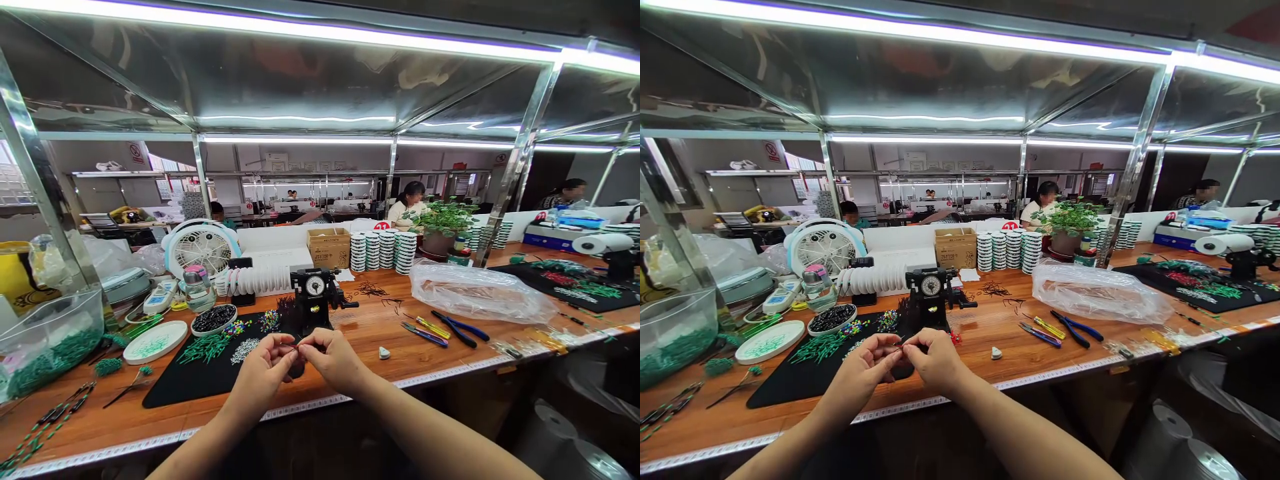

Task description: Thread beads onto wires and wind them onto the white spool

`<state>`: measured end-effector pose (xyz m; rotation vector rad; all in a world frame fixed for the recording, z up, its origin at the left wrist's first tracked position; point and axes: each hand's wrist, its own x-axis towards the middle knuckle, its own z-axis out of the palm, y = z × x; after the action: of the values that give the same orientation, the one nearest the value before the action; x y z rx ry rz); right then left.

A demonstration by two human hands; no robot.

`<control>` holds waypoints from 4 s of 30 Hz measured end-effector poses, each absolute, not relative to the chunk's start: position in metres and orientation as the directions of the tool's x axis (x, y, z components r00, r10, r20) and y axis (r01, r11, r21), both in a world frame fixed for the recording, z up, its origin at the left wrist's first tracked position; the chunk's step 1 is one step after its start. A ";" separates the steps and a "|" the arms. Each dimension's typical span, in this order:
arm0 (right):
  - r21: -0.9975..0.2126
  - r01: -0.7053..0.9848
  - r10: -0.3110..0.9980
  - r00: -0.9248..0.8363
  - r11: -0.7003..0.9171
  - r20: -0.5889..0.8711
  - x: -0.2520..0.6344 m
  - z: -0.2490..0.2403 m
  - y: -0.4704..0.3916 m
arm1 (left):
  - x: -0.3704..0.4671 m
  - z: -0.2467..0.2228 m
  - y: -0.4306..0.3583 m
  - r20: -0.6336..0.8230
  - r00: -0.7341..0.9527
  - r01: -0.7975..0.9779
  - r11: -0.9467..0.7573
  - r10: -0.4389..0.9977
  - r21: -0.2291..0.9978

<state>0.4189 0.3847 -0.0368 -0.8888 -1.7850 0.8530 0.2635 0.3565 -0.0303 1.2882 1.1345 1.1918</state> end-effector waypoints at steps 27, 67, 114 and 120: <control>-0.929 0.021 0.906 -0.229 0.371 0.356 0.414 -0.046 0.385 | 0.271 -0.036 0.359 -0.084 -0.013 -0.317 0.076 0.996 0.945; -0.995 0.053 0.917 -0.395 0.083 0.055 0.431 -0.051 0.401 | 0.257 -0.039 0.356 0.570 0.211 0.610 -0.562 0.794 0.558; -0.379 0.520 0.644 -0.618 0.765 0.451 0.434 -0.050 0.379 | 0.258 -0.014 0.376 0.232 0.234 0.361 -0.306 0.944 0.881; -0.550 0.352 0.649 -0.501 0.757 0.573 0.438 -0.052 0.375 | 0.268 -0.027 0.386 -0.070 0.264 0.123 0.038 0.962 0.992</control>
<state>0.4376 0.3751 -0.0523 -0.7470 -2.1386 0.4651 0.2675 0.3859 -0.0272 1.3695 1.1135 0.9095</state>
